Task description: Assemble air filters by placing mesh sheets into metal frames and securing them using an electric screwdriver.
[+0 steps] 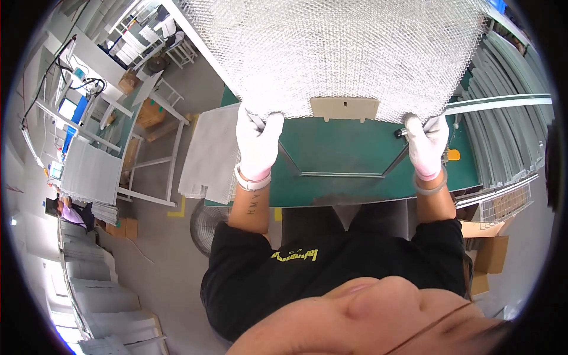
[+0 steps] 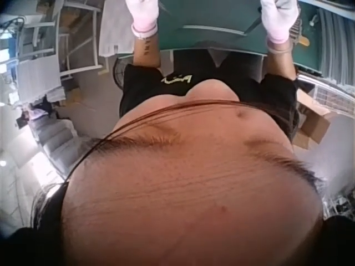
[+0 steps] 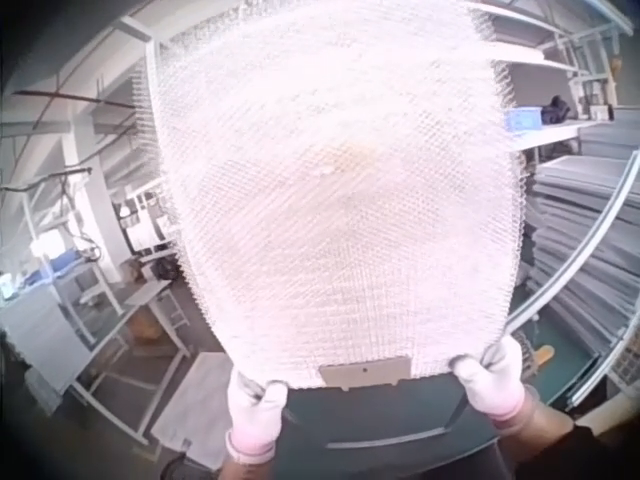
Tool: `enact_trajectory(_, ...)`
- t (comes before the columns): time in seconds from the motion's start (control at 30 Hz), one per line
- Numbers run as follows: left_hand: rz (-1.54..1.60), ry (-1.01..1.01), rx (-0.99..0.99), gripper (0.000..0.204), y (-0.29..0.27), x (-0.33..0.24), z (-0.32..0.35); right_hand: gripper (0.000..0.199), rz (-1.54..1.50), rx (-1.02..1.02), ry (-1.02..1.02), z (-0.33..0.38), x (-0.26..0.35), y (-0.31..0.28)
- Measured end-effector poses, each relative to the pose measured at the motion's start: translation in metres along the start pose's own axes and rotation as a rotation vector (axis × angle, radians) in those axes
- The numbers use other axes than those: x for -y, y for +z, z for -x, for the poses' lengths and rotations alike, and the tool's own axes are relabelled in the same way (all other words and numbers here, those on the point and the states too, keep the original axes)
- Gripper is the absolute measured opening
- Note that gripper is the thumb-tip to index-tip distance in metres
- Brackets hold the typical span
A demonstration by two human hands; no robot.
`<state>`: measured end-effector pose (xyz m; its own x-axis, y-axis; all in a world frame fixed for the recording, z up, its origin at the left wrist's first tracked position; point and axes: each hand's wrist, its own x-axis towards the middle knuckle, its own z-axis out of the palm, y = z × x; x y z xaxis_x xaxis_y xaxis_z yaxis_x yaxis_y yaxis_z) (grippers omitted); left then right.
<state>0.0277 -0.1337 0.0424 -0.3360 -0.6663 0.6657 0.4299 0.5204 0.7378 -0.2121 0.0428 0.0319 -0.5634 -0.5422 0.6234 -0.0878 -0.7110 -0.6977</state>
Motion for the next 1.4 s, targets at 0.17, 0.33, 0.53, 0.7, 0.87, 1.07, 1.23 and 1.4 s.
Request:
enact_trajectory(0.17,-0.073,0.004,-0.021,0.029,0.003,0.006,0.004,0.032,0.249,0.009,-0.015,-0.001,-0.024,-0.027)
enact_trajectory(0.33,-0.102,-0.190,-0.037,0.041,-0.011,0.063,0.051,0.032,0.438,0.121,0.097,0.022,-0.048,-0.032)
enact_trajectory(0.53,-0.307,-0.195,0.447,0.051,-0.042,0.036,0.023,0.039,0.146,0.172,0.215,0.006,-0.013,-0.030)
enact_trajectory(0.7,0.107,-0.177,-0.035,0.017,-0.009,0.000,-0.006,0.022,0.236,0.010,0.072,-0.015,0.008,0.001)
enact_trajectory(0.87,-0.197,0.085,-0.203,0.039,0.006,0.000,0.011,0.017,0.460,-0.121,-0.096,0.012,-0.014,-0.024)
enact_trajectory(1.07,-0.296,0.075,-0.119,0.021,-0.015,0.007,0.036,0.031,0.329,-0.016,0.000,0.011,0.002,-0.016)
enact_trajectory(1.23,-0.235,-0.127,-0.038,0.013,-0.010,0.053,0.082,0.036,0.358,0.092,0.282,0.060,-0.061,-0.057)
enact_trajectory(1.4,-0.131,-0.248,-0.051,0.021,-0.012,0.079,0.125,0.033,0.284,0.037,0.278,0.100,-0.093,-0.064)
